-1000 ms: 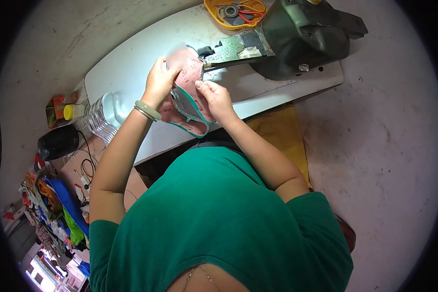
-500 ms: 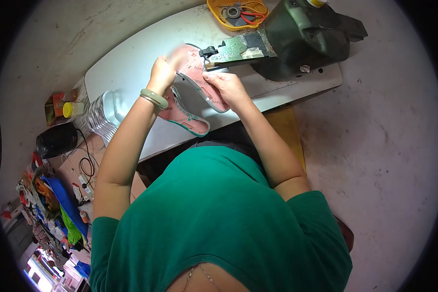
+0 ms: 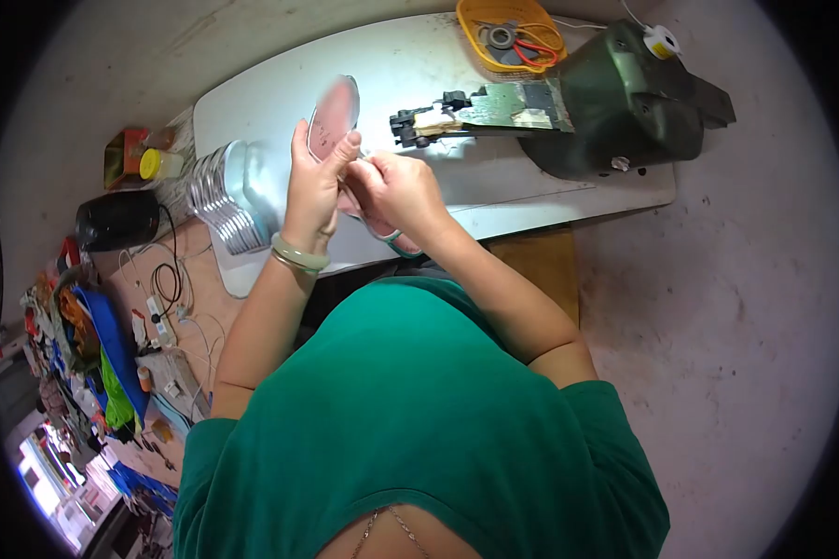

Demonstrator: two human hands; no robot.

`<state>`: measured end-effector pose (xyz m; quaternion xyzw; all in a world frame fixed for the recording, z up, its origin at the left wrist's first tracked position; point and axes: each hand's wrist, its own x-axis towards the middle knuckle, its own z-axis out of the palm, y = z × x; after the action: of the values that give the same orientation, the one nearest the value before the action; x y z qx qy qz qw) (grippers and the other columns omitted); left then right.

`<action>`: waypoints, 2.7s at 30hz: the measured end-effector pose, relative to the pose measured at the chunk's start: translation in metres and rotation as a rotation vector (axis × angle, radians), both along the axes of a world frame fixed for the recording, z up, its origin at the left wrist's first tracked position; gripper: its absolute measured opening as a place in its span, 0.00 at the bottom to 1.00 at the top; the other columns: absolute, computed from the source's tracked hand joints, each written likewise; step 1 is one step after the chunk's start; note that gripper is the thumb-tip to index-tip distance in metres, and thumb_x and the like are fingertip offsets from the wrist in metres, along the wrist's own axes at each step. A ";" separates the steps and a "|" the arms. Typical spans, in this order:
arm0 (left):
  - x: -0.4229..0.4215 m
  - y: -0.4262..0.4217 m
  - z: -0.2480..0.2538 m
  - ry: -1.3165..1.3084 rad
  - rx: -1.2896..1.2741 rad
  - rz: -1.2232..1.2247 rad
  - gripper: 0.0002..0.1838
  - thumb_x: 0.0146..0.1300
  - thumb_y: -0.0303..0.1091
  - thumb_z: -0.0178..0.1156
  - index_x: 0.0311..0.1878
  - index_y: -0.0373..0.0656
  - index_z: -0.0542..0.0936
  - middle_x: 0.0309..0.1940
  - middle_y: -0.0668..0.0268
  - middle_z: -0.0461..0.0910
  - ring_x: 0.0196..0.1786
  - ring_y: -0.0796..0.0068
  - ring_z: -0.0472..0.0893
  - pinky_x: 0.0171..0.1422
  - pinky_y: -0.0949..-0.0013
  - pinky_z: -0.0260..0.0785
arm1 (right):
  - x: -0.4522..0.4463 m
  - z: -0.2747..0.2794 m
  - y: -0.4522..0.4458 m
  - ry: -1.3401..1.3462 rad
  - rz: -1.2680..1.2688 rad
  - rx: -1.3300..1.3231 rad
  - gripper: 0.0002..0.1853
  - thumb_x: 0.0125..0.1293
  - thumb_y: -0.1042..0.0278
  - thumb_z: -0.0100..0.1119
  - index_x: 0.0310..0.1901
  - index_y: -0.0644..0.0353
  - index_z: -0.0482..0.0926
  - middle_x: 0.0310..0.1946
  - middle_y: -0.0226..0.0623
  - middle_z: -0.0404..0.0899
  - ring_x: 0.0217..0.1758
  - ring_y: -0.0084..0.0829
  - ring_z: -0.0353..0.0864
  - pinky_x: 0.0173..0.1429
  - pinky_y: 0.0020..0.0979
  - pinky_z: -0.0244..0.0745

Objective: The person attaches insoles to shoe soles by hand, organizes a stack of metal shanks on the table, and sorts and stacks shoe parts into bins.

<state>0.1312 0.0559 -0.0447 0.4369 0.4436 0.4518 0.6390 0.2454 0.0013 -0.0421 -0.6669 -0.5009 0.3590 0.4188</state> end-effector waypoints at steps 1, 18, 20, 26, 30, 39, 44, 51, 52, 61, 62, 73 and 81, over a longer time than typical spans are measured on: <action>-0.005 -0.006 0.002 0.037 0.067 0.043 0.41 0.63 0.33 0.65 0.70 0.32 0.50 0.60 0.49 0.68 0.55 0.70 0.76 0.56 0.69 0.73 | -0.009 0.002 -0.001 -0.055 0.051 0.010 0.12 0.65 0.60 0.61 0.35 0.62 0.83 0.23 0.43 0.79 0.23 0.30 0.78 0.31 0.32 0.72; -0.051 -0.030 0.046 -0.096 0.120 0.091 0.26 0.73 0.37 0.50 0.68 0.34 0.59 0.47 0.56 0.79 0.46 0.72 0.82 0.53 0.70 0.75 | -0.033 -0.003 -0.008 1.121 0.231 -0.224 0.16 0.73 0.56 0.52 0.37 0.61 0.80 0.37 0.25 0.79 0.40 0.17 0.76 0.45 0.25 0.72; -0.056 -0.029 0.051 -0.401 -0.191 -0.048 0.21 0.73 0.38 0.50 0.63 0.33 0.67 0.46 0.57 0.80 0.44 0.72 0.82 0.52 0.70 0.76 | -0.033 -0.004 -0.008 1.132 0.227 -0.201 0.16 0.73 0.56 0.52 0.38 0.60 0.80 0.37 0.25 0.79 0.40 0.18 0.76 0.46 0.25 0.72; -0.074 -0.027 0.059 -0.480 -0.406 -0.247 0.18 0.73 0.41 0.50 0.52 0.34 0.77 0.43 0.59 0.82 0.42 0.72 0.83 0.51 0.69 0.76 | -0.030 -0.001 -0.019 1.095 0.377 -0.238 0.19 0.73 0.54 0.52 0.49 0.64 0.78 0.44 0.34 0.80 0.47 0.27 0.79 0.53 0.32 0.74; -0.069 -0.035 0.063 -0.391 -0.247 -0.237 0.19 0.72 0.42 0.51 0.50 0.32 0.78 0.40 0.58 0.83 0.42 0.71 0.83 0.51 0.69 0.76 | -0.039 0.015 -0.025 1.248 0.347 -0.275 0.20 0.71 0.51 0.54 0.48 0.62 0.78 0.45 0.30 0.78 0.46 0.25 0.78 0.53 0.31 0.74; -0.073 -0.054 0.085 -0.235 -0.109 -0.232 0.21 0.73 0.42 0.49 0.50 0.30 0.79 0.41 0.56 0.84 0.43 0.72 0.83 0.50 0.71 0.76 | -0.045 0.034 -0.036 1.286 0.306 -0.323 0.19 0.70 0.51 0.56 0.45 0.62 0.80 0.42 0.30 0.80 0.46 0.22 0.78 0.53 0.29 0.74; -0.067 -0.061 0.074 -0.142 -0.038 -0.192 0.24 0.74 0.43 0.46 0.51 0.28 0.78 0.45 0.55 0.82 0.45 0.69 0.82 0.53 0.68 0.76 | -0.044 0.044 -0.039 0.925 0.222 -0.224 0.16 0.71 0.56 0.55 0.39 0.63 0.81 0.35 0.28 0.80 0.42 0.19 0.78 0.51 0.26 0.73; -0.062 -0.057 0.074 -0.384 -0.212 -0.132 0.24 0.75 0.44 0.45 0.53 0.29 0.78 0.44 0.56 0.83 0.45 0.71 0.82 0.53 0.69 0.75 | -0.044 0.043 -0.032 0.913 0.182 -0.196 0.16 0.72 0.61 0.53 0.29 0.62 0.79 0.25 0.25 0.75 0.29 0.15 0.70 0.33 0.25 0.66; -0.063 -0.056 0.079 -0.421 -0.233 -0.146 0.24 0.75 0.43 0.45 0.53 0.29 0.77 0.45 0.56 0.83 0.46 0.71 0.82 0.53 0.69 0.74 | -0.042 0.042 -0.029 0.913 0.184 -0.198 0.16 0.72 0.61 0.53 0.29 0.62 0.79 0.25 0.25 0.75 0.29 0.15 0.70 0.33 0.25 0.66; -0.059 -0.054 0.073 -0.379 -0.138 -0.129 0.24 0.74 0.43 0.45 0.55 0.28 0.76 0.49 0.55 0.81 0.50 0.69 0.81 0.57 0.68 0.74 | -0.039 0.033 -0.023 0.549 0.268 -0.096 0.15 0.74 0.59 0.51 0.40 0.63 0.80 0.33 0.26 0.78 0.35 0.14 0.73 0.40 0.20 0.70; -0.060 -0.053 0.073 -0.378 -0.135 -0.127 0.24 0.74 0.43 0.45 0.55 0.28 0.76 0.49 0.55 0.81 0.50 0.69 0.81 0.57 0.68 0.74 | -0.037 0.041 -0.023 0.472 0.299 -0.129 0.15 0.74 0.59 0.51 0.41 0.63 0.80 0.34 0.27 0.78 0.36 0.14 0.73 0.41 0.20 0.71; -0.129 0.002 -0.010 -0.273 -0.180 0.065 0.20 0.65 0.36 0.60 0.52 0.29 0.76 0.45 0.59 0.82 0.47 0.71 0.82 0.54 0.69 0.72 | -0.008 0.001 -0.042 0.267 0.437 -0.114 0.21 0.66 0.59 0.62 0.52 0.67 0.75 0.42 0.37 0.77 0.44 0.27 0.76 0.50 0.29 0.73; -0.146 0.014 -0.128 0.571 0.023 0.219 0.32 0.63 0.38 0.63 0.62 0.25 0.63 0.55 0.49 0.75 0.57 0.56 0.76 0.62 0.62 0.67 | -0.001 -0.088 -0.062 -0.618 0.330 -0.094 0.49 0.50 0.54 0.74 0.68 0.67 0.56 0.48 0.53 0.75 0.51 0.46 0.77 0.55 0.40 0.73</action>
<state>-0.0150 0.0697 -0.1731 0.5032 0.6445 0.3818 0.4309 0.2445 -0.0607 -0.1298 -0.6725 -0.6881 0.2257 0.1528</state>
